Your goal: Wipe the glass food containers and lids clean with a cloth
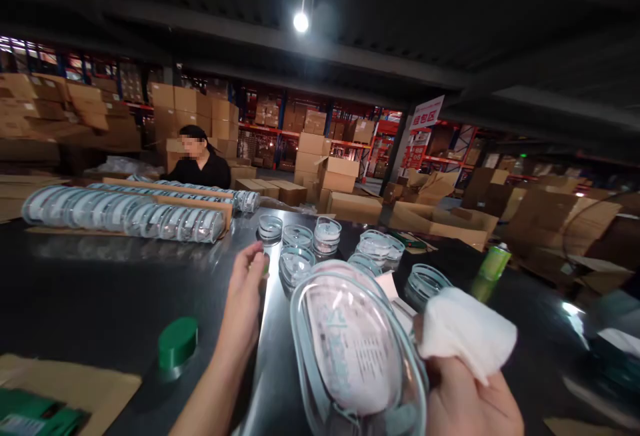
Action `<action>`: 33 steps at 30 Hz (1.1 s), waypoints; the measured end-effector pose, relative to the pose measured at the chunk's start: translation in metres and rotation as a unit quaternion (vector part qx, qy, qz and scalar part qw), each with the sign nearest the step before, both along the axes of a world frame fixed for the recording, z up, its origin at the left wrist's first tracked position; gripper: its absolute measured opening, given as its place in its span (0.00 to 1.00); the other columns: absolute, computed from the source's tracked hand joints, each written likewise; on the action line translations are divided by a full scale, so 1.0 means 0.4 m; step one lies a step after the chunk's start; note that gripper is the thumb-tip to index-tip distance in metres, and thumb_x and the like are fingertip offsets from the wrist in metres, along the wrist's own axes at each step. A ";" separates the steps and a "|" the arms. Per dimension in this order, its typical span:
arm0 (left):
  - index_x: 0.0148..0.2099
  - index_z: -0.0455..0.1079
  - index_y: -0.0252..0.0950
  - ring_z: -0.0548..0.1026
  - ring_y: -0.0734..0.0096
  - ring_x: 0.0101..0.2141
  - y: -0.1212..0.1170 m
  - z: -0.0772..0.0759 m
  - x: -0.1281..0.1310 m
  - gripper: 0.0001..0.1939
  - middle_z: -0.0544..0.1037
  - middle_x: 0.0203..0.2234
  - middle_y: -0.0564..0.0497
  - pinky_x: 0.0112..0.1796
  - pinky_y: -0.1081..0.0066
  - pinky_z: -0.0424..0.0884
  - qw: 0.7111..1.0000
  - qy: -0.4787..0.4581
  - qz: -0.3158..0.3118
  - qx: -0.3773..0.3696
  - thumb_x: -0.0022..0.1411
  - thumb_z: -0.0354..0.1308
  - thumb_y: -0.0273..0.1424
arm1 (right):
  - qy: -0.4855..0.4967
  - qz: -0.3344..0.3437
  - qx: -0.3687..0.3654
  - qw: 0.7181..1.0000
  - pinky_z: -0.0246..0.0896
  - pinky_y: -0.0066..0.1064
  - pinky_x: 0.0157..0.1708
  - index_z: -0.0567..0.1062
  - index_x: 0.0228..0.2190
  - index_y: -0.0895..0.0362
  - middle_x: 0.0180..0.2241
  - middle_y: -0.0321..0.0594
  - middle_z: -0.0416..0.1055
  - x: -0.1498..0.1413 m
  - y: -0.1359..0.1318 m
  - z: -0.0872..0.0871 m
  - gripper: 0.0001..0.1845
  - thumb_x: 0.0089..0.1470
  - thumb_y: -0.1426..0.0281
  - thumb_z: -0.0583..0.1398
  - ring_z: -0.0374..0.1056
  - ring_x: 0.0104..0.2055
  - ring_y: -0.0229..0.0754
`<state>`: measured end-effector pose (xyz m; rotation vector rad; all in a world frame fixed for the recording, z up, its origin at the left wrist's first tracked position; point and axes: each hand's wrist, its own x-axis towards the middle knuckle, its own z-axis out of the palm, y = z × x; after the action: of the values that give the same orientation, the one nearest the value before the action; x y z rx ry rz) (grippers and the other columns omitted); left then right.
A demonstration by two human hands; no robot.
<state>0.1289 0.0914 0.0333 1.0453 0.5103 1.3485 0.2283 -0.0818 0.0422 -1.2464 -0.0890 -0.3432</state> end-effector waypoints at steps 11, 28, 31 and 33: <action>0.61 0.56 0.48 0.75 0.64 0.46 -0.140 -0.010 0.051 0.36 0.76 0.48 0.51 0.48 0.68 0.67 0.954 -0.089 -0.275 -0.080 0.53 0.66 0.33 | 0.044 0.084 0.169 0.981 0.58 0.23 0.21 0.76 0.28 0.59 0.18 0.31 0.69 0.000 0.048 -0.003 0.12 0.33 0.76 0.63 0.64 0.22 0.35; 0.55 0.66 0.37 0.74 0.54 0.48 -0.017 0.000 0.003 0.34 0.76 0.47 0.45 0.51 0.60 0.67 0.986 0.028 -0.141 0.089 0.45 0.70 0.36 | 0.021 0.169 0.150 0.974 0.67 0.26 0.30 0.77 0.35 0.60 0.30 0.39 0.76 0.014 0.041 0.003 0.28 0.27 0.67 0.74 0.70 0.29 0.38; 0.62 0.58 0.42 0.67 0.51 0.55 -0.040 -0.009 0.003 0.42 0.69 0.56 0.44 0.55 0.55 0.62 0.904 0.221 -0.046 0.364 0.45 0.70 0.33 | 0.000 0.157 0.144 0.977 0.68 0.29 0.34 0.77 0.38 0.59 0.32 0.41 0.76 0.038 0.024 0.001 0.28 0.32 0.64 0.73 0.71 0.30 0.39; 0.64 0.54 0.43 0.66 0.51 0.55 -0.061 -0.016 0.011 0.42 0.68 0.57 0.43 0.54 0.53 0.62 0.833 0.290 -0.030 0.471 0.49 0.67 0.34 | -0.041 0.134 0.074 0.987 0.68 0.32 0.37 0.77 0.39 0.59 0.34 0.43 0.76 0.043 0.019 -0.008 0.26 0.36 0.61 0.71 0.72 0.33 0.42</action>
<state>0.1333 0.0670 0.0269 2.3087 0.2086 1.2025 0.2453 -0.0742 0.0390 -1.0570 -0.2945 -0.1643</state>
